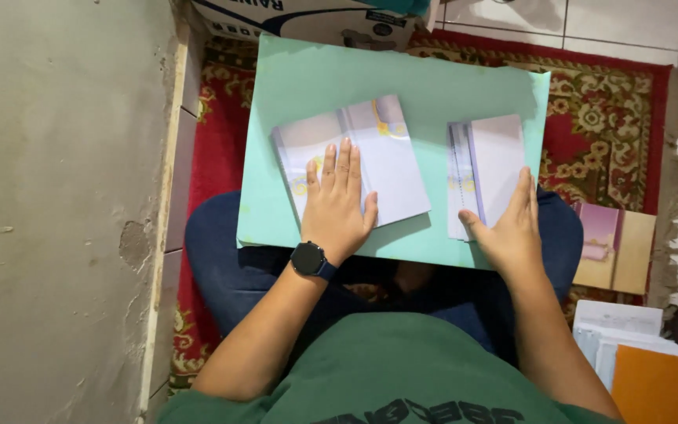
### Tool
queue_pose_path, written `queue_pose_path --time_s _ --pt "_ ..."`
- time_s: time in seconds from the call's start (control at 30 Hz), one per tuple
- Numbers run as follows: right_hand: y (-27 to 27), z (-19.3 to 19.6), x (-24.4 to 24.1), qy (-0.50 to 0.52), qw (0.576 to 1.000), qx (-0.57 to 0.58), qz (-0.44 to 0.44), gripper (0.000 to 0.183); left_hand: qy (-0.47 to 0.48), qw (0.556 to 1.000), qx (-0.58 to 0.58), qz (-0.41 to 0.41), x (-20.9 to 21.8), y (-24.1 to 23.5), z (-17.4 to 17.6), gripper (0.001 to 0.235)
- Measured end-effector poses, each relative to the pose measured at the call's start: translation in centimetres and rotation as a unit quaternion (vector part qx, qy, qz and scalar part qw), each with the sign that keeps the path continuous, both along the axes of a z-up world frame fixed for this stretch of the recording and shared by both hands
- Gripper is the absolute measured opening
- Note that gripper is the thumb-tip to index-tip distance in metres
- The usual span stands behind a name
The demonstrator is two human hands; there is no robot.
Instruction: The person is sitting on the floor and manually folding printed paper cards. They pick up a card, fold it, and use their hands to press down firmly on the crease multiple times to ensure it is sharp, then set it aside and repeat with the next card.
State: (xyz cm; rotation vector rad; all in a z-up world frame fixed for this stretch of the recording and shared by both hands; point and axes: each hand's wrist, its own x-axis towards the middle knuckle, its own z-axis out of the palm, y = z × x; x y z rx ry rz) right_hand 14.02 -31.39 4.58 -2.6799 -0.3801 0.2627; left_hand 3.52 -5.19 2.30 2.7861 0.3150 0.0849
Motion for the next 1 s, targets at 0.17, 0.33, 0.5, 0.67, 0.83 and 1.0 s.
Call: queue_pose_path --time_s 0.17,0.33,0.5,0.67,0.83,1.0 --pt "-0.4 -1.0 0.6 -0.007 0.999 0.036 -0.03 0.107 -0.012 1.0 -0.002 0.005 -0.1 0.2 -0.3 0.072" --pt "-3.1 -2.0 2.0 -0.036 0.999 0.0 0.004 0.051 -0.008 1.0 -0.004 0.008 -0.1 0.1 -0.4 0.072" --pt "-4.4 2.2 2.2 -0.142 0.989 -0.03 0.024 0.021 -0.107 0.99 0.084 0.022 -0.5 0.1 -0.3 0.069" --pt "-7.0 6.8 2.5 -0.257 0.964 -0.05 0.053 0.016 -0.147 0.989 -0.013 0.021 -0.7 1.1 -0.8 0.062" --pt "-9.5 2.7 5.5 -0.326 0.881 0.321 -0.122 0.027 -0.302 0.887 -0.332 0.11 -2.1 4.6 3.0 0.035" --pt "5.2 7.1 0.3 -0.091 0.917 0.389 -0.005 0.034 -0.317 0.89 -0.288 0.154 -4.1 6.5 2.9 0.038"
